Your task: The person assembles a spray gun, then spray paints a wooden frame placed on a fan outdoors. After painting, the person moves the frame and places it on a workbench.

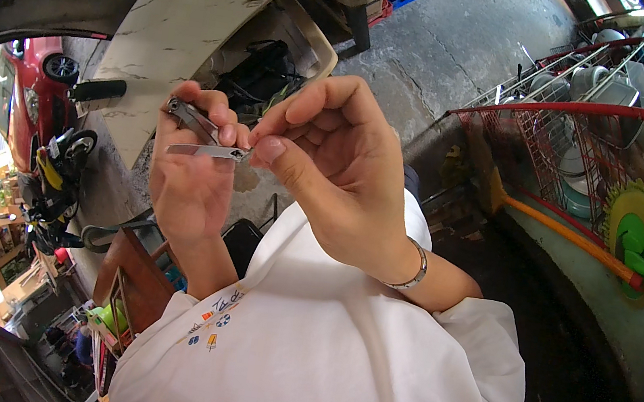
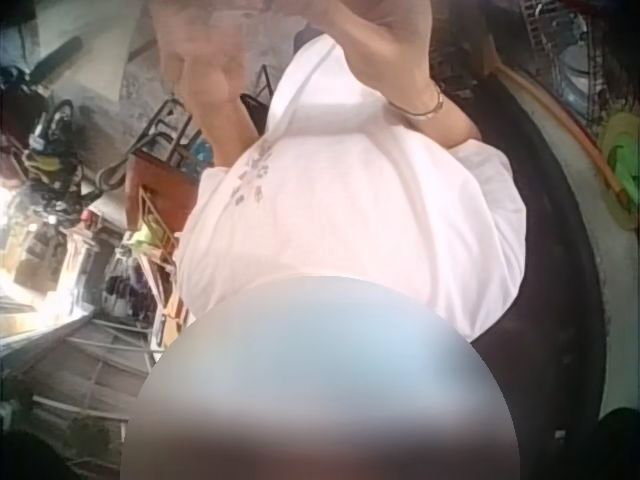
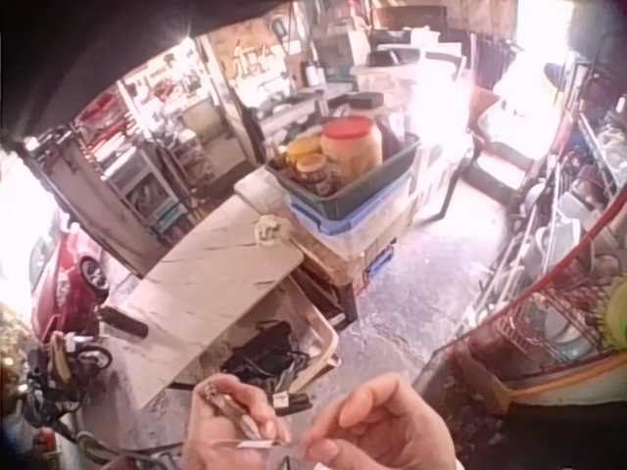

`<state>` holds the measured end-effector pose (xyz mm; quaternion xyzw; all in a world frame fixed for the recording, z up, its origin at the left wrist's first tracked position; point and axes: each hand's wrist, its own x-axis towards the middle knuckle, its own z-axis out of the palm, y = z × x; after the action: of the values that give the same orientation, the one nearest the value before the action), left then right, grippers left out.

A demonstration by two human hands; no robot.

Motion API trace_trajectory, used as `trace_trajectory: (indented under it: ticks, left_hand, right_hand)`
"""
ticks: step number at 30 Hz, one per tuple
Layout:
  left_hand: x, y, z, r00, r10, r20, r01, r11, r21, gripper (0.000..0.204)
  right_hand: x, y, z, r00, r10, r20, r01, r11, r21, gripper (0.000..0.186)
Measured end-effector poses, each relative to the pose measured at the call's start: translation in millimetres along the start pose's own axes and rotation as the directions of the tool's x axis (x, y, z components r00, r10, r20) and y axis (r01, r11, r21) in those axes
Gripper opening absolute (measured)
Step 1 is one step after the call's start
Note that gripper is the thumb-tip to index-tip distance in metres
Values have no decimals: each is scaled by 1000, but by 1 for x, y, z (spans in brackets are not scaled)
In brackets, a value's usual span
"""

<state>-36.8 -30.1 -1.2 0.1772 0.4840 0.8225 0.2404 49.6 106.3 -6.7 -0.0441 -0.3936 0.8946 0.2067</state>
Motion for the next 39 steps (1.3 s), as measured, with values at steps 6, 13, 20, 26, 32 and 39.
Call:
trace_trajectory:
  ticks: [6,13,20,26,32,39]
  left_hand:
    - [4,14,-8,999,39,22,-42,978,205,72]
    - [0,31,-19,998,51,28,-57,950,307,85]
    - [-8,32,3,990,19,-138,-10,998,67,89]
    - [-8,31,11,989,50,-137,-33,992,124,88]
    - [-10,29,5,993,107,41,-112,984,141,82]
    - [-12,31,5,989,130,73,-142,971,194,80]
  right_hand:
    - [-1,-2,1,1000,16,14,-15,998,-62,25]
    - [-4,-3,7,995,-73,74,91,953,-288,30]
    - [-4,-1,10,966,-186,182,249,861,-443,41]
    - [-6,-6,14,961,-204,187,275,782,-559,44]
    - [-7,-3,13,949,-238,208,316,746,-587,45]
    - [-6,-3,14,947,-240,215,322,743,-586,45]
